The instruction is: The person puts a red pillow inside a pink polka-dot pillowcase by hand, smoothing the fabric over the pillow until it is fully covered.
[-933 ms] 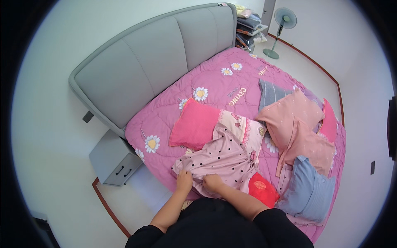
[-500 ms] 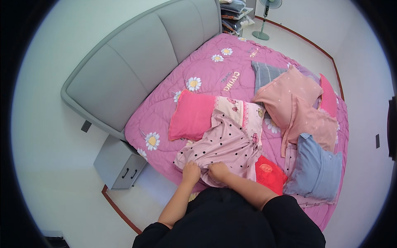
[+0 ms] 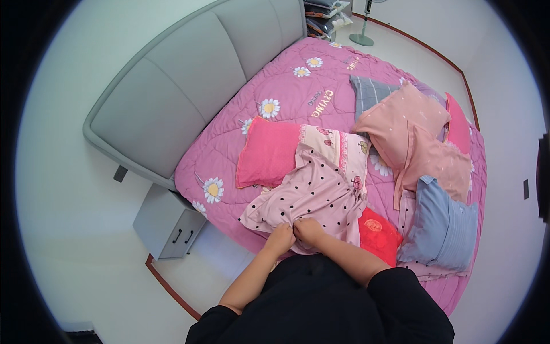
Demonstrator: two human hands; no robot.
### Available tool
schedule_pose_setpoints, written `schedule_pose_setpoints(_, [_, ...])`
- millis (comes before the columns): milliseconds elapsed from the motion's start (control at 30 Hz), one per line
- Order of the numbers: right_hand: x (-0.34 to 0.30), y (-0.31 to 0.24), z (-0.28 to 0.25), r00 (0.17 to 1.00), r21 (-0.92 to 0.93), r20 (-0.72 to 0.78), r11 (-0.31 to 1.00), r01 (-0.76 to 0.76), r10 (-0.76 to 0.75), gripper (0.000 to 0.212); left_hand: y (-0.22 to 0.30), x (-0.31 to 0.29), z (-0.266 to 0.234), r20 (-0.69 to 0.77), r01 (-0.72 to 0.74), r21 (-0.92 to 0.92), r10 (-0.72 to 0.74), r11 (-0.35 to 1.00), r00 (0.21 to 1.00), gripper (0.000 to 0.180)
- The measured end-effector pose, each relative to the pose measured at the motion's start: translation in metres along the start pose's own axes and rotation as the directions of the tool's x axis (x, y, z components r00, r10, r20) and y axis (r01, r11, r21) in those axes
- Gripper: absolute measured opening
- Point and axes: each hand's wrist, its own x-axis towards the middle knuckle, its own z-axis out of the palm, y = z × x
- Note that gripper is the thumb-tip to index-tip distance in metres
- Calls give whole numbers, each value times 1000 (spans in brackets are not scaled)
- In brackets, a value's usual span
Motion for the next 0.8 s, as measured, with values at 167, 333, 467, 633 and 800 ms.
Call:
schedule_pose_setpoints(167, [1, 4, 4, 998, 18, 43, 999, -35, 34, 14, -10, 6, -11, 21, 217, -4, -217, 976, 976, 15])
schedule_pose_setpoints(333, [-1, 3, 6, 998, 4, 52, 999, -43, 43, 16, -19, 11, -9, -430, 285, 198, -178, 938, 885, 18])
schedule_pose_setpoints(467, [-1, 5, 10, 998, -37, 64, 999, 1, 1, 16, -30, 12, 3, -352, 214, 198, -134, 957, 926, 13])
schedule_pose_setpoints(633, [-2, 3, 7, 996, -70, 79, 997, -38, 44, 16, -30, 17, 7, -307, 286, 244, -207, 927, 929, 7])
schedule_pose_setpoints(800, [-3, 4, 12, 998, -55, 26, 997, -62, 64, 15, -6, 19, 15, -304, 287, 137, -236, 948, 923, 8])
